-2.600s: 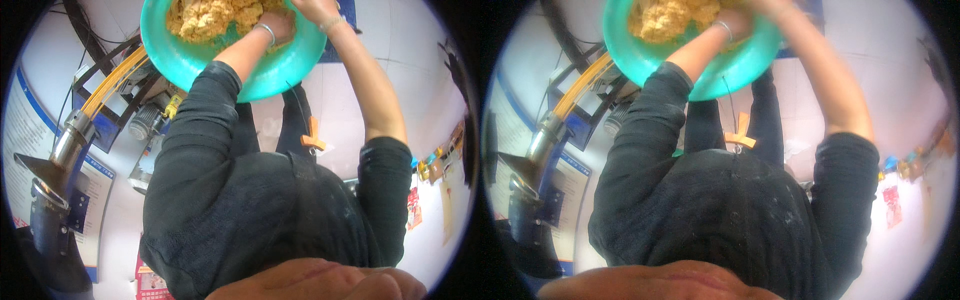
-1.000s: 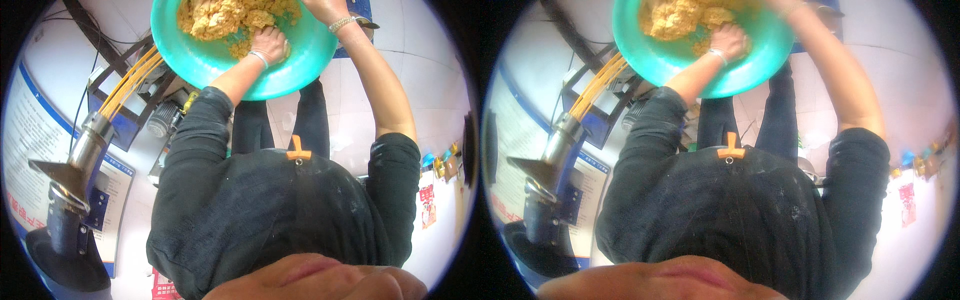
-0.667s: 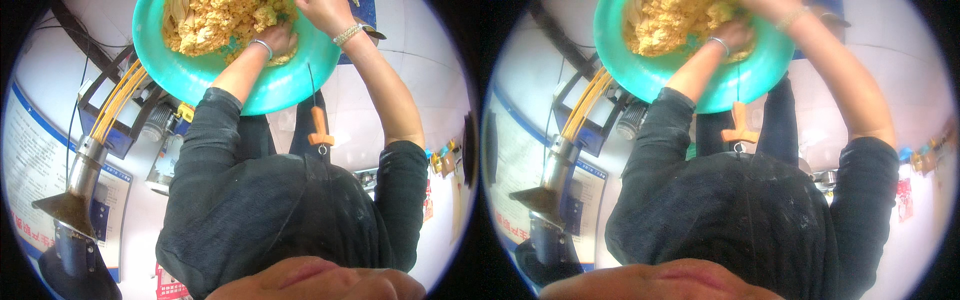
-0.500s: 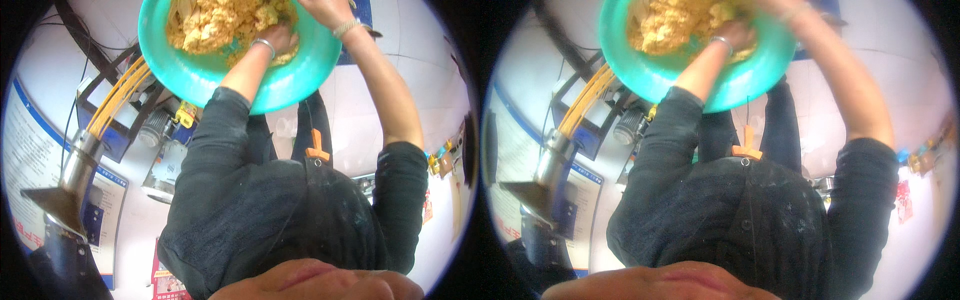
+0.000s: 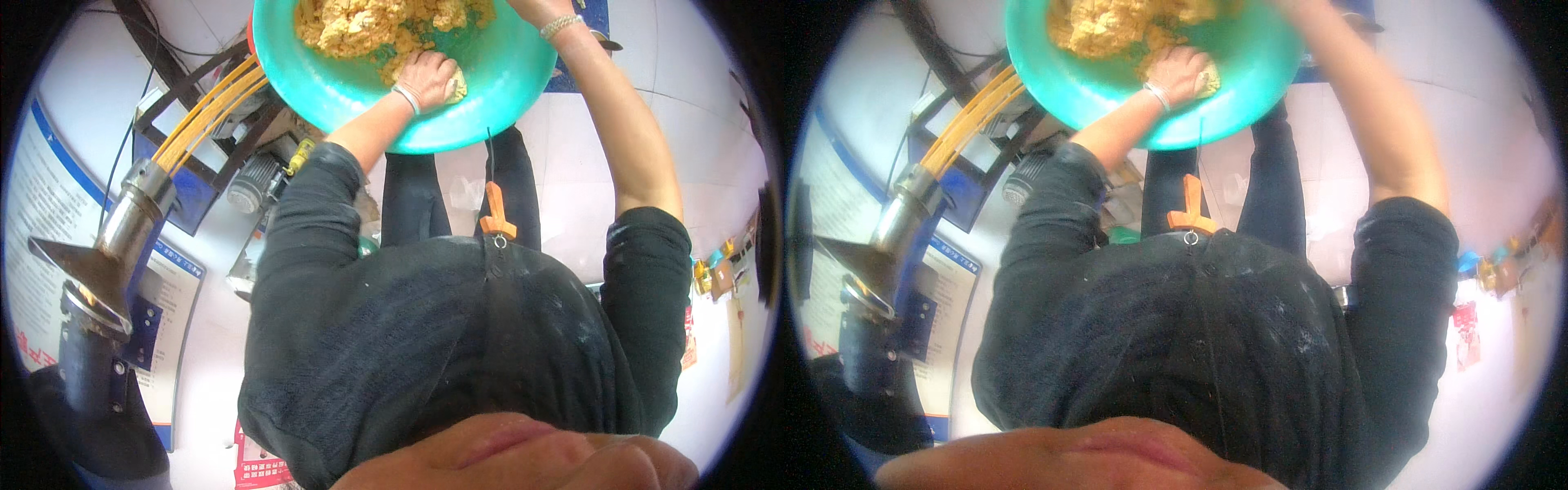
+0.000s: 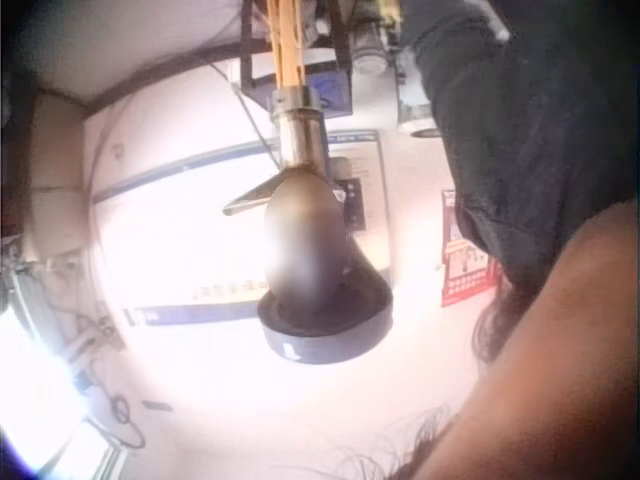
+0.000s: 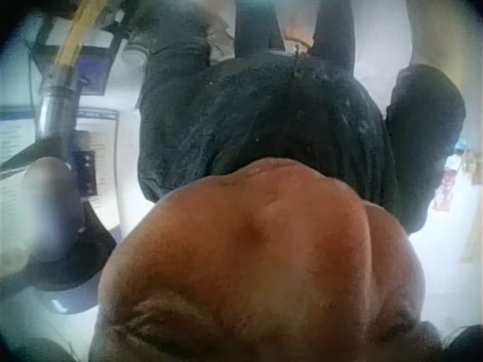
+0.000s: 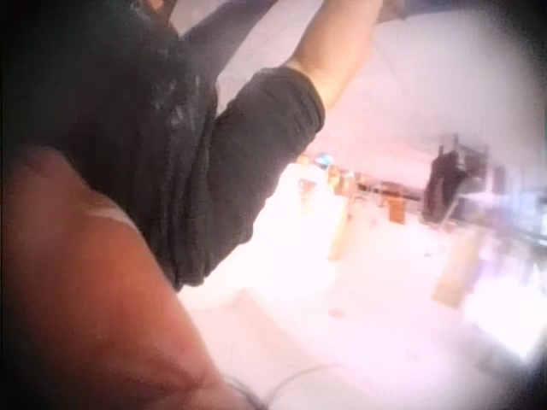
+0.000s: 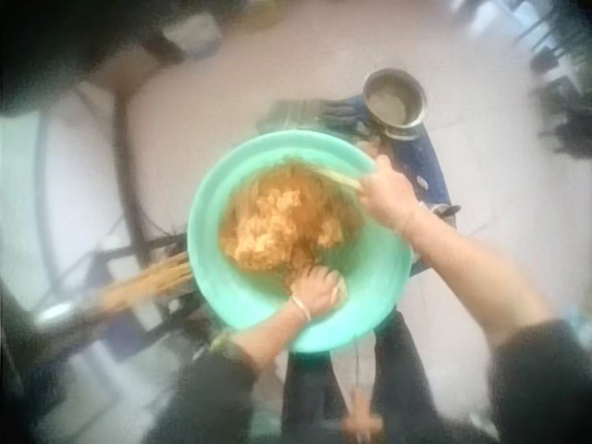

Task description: The person operates a noodle extruder, feeding dough into the machine and collecting the extruded noodles into a green basin. They use a wooden stick to guide the noodles and occasionally adjust the dough with their hands.

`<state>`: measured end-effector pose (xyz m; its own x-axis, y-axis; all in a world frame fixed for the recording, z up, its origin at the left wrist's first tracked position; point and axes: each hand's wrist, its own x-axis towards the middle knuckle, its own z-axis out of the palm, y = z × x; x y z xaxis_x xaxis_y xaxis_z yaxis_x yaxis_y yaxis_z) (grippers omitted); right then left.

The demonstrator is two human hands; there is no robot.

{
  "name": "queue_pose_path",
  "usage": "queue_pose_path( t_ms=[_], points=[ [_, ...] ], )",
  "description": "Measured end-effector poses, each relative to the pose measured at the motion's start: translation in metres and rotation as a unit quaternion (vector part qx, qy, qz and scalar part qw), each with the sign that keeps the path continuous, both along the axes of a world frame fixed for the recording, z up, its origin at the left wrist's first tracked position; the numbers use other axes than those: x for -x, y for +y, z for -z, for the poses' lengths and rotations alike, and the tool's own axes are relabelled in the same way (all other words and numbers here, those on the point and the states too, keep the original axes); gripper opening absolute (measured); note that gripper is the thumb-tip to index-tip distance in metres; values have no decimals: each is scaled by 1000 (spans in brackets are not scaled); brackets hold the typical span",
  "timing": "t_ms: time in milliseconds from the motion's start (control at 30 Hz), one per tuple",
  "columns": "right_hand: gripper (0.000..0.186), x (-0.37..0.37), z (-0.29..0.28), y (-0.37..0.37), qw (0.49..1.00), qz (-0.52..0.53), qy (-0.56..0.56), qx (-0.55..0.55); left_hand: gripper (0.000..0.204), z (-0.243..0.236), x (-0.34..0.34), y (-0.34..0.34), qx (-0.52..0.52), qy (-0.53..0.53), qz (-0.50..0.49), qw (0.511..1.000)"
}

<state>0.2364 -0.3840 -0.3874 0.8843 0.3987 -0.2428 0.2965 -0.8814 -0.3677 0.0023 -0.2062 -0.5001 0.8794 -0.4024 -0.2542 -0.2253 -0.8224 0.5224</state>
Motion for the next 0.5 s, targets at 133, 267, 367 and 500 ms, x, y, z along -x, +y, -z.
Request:
queue_pose_path(
  t_ms=[133, 267, 367, 500],
  points=[
    [13, 2, -10, 2, 1000, 19, 6, 6, 35, 6, -27, -20, -52, 4, -51, 997],
    [13, 3, -12, 1, 1000, 5, 24, -9, 45, 20, -50, -22, -76, 61, -39, 994],
    [14, 3, -15, 3, 1000, 4, 26, -8, 57, 5, -68, -24, -104, 137, -41, 984],
    [16, -3, -8, 5, 1000, 6, -3, -11, 62, 5, -81, -29, -106, 154, -89, 978]
  ],
)
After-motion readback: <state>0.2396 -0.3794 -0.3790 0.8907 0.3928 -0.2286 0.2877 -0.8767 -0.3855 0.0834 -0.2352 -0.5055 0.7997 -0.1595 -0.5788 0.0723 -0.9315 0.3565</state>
